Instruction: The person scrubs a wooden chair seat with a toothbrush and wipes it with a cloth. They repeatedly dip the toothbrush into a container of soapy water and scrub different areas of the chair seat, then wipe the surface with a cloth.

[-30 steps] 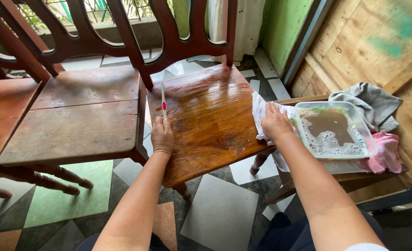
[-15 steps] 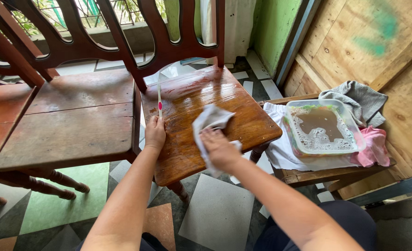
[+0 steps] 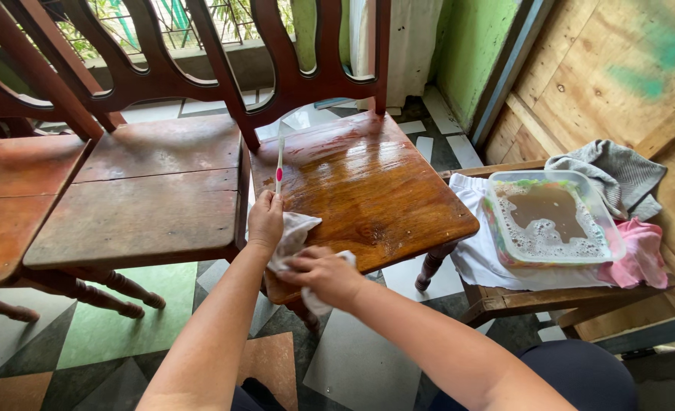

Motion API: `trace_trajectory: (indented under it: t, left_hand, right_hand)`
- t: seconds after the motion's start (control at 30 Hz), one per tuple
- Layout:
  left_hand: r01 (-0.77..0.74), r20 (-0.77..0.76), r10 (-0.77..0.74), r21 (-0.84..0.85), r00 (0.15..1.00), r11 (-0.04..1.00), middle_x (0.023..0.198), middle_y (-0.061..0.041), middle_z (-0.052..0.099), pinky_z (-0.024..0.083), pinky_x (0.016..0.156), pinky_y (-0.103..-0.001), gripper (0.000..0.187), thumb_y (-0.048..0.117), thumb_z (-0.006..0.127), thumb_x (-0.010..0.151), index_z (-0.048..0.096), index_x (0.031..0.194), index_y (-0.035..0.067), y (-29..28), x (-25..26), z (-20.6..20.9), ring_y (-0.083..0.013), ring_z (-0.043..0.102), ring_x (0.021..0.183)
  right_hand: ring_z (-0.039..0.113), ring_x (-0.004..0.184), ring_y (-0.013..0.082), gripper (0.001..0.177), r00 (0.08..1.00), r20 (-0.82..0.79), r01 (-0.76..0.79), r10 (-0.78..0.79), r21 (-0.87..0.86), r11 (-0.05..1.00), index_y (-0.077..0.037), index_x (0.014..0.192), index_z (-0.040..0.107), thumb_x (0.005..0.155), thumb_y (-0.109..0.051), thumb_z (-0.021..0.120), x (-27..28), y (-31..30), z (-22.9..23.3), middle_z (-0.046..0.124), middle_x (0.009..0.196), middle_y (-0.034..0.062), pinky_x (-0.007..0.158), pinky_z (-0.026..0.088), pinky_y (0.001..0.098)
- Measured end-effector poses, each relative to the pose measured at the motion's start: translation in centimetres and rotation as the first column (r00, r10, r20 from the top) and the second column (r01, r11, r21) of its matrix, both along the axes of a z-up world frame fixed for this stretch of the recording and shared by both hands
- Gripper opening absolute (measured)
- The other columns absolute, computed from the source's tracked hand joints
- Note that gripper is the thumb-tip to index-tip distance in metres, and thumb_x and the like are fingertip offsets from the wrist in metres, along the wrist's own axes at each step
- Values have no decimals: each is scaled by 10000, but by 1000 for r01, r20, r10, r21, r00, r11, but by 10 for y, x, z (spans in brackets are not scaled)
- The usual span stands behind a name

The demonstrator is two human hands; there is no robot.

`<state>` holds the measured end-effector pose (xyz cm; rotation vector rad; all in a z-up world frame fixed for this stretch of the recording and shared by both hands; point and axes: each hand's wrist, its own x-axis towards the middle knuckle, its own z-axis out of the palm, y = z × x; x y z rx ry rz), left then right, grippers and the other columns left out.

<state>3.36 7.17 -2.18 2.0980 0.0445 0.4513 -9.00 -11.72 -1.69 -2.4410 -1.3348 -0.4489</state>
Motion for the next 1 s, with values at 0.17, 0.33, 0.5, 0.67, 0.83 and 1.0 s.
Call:
trace_trajectory:
  t: [0.17,0.33,0.5,0.67,0.83,1.0]
  left_hand:
    - [-42,6,41,51,999,998,832,-159,694,506,733,-456,278,291,558,1008,652,906,51,11,1,-11,-337,666,789]
    - [-48,-31,51,75,998,996,833,-152,692,495,734,-457,282,299,556,1010,663,907,60,15,-11,-5,-327,654,799]
    - [-24,-108,19,-42,994,999,786,-128,674,498,711,-414,270,288,546,1014,650,915,60,16,-22,13,-282,643,737]
    - [4,-7,-4,-79,1000,997,762,-134,637,481,668,-408,250,260,548,1026,618,916,47,9,-18,13,-284,611,699]
    - [41,60,-34,-106,998,994,725,-131,616,478,653,-399,246,245,550,1030,596,903,39,5,-7,6,-277,598,677]
    - [26,-6,-27,-142,1000,990,720,-115,624,482,635,-400,239,249,538,1025,588,906,48,1,-9,11,-267,607,663]
  right_hand:
    - [584,1029,246,505,943,69,329,-326,-53,943,-329,1254,715,805,-101,745,32,-91,-8,670,1274,9,940,472,417]
    - [597,1013,242,522,776,64,629,-627,-146,763,-332,1229,744,777,-71,740,72,-202,-3,669,1294,-16,956,533,342]
    - [642,976,249,236,683,-93,723,-724,-53,689,-295,1138,814,939,-199,733,100,-241,53,742,1085,16,935,556,354]
    - [687,913,165,271,789,-425,601,-443,391,697,-153,1160,784,938,-49,666,120,-211,162,730,1077,51,866,593,265]
    - [669,1029,128,431,860,-407,508,-308,626,592,-139,1242,745,914,76,566,134,-183,207,690,1206,40,924,572,233]
    - [662,1106,276,437,804,-329,575,-495,220,788,-152,1301,714,878,-58,659,159,-188,153,654,1327,118,984,550,340]
